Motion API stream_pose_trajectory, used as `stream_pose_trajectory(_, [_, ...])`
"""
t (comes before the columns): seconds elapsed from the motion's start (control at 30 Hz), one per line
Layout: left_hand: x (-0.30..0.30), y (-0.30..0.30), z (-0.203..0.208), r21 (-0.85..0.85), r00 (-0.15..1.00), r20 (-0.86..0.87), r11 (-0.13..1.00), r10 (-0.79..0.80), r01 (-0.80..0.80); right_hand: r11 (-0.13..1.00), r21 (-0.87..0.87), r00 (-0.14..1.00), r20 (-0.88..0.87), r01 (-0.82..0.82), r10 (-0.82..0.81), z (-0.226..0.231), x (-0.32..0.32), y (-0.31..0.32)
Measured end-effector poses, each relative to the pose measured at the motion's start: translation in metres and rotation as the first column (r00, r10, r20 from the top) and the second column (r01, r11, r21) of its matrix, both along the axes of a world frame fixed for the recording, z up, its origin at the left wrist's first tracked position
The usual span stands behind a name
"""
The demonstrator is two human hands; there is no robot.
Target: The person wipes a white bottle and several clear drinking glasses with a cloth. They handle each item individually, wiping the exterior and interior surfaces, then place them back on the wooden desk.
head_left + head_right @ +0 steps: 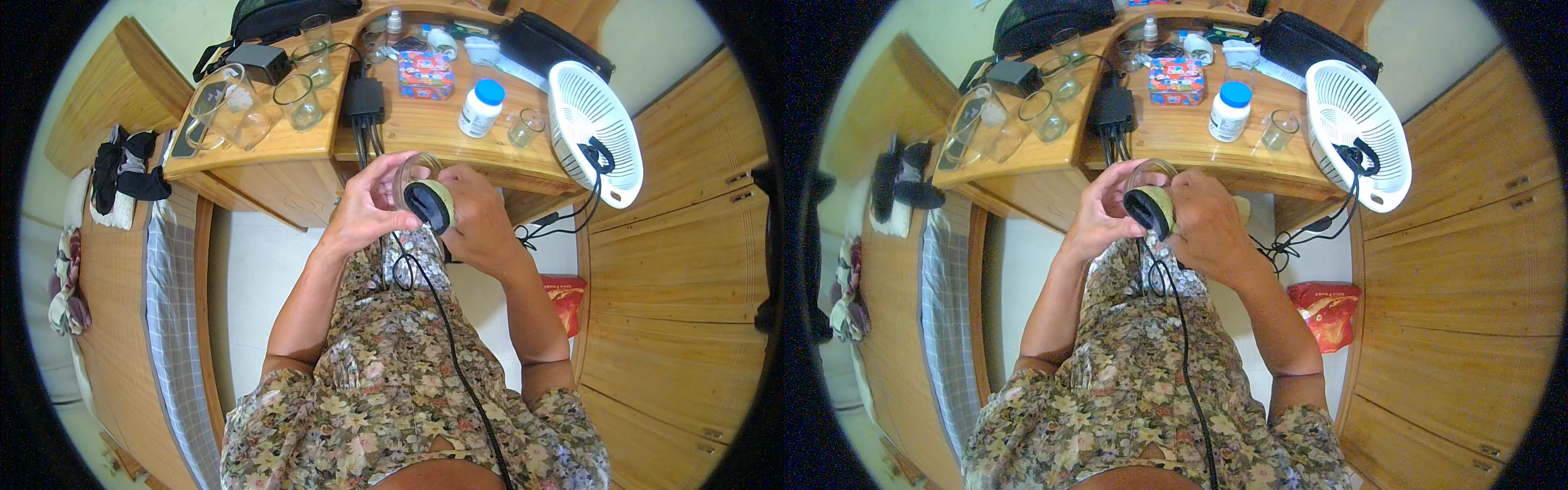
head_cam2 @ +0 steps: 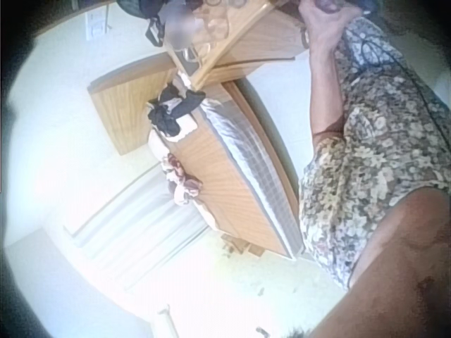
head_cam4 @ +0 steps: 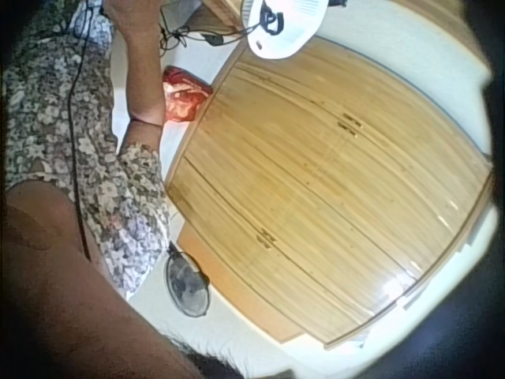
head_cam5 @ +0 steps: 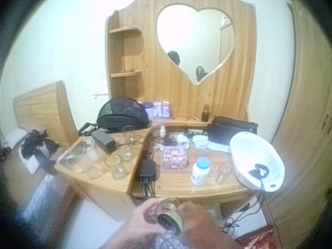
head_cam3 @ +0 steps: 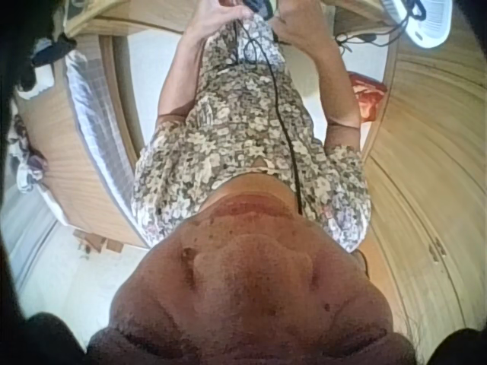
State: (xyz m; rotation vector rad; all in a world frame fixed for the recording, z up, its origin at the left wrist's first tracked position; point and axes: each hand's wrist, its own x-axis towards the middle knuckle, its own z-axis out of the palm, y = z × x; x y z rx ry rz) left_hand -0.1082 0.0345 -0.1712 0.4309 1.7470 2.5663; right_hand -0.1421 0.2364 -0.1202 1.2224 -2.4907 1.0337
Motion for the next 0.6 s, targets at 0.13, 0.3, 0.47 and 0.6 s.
stream_pose_trajectory(0.13, [0.0,0.001,0.0,0.005,0.999,-0.031,1.0,-0.017,0.017,0.959,-0.215,0.944,0.232,-0.183,0.233,0.001,0.001,0.008])
stream_pose_trajectory(0.3, [0.001,0.0,0.004,0.259,0.999,0.012,0.965,-0.048,0.043,0.718,-0.568,0.775,0.629,0.403,0.062,-0.004,0.006,0.013])
stream_pose_trajectory(0.47, [0.0,0.002,0.008,0.278,0.997,-0.027,0.958,-0.066,0.071,0.609,-0.501,0.617,0.787,0.615,0.024,-0.013,-0.008,0.008])
stream_pose_trajectory(0.6, [0.001,0.007,0.007,0.334,0.994,-0.035,0.936,-0.101,0.107,0.739,-0.52,0.672,0.73,0.427,0.125,-0.021,-0.005,0.003])
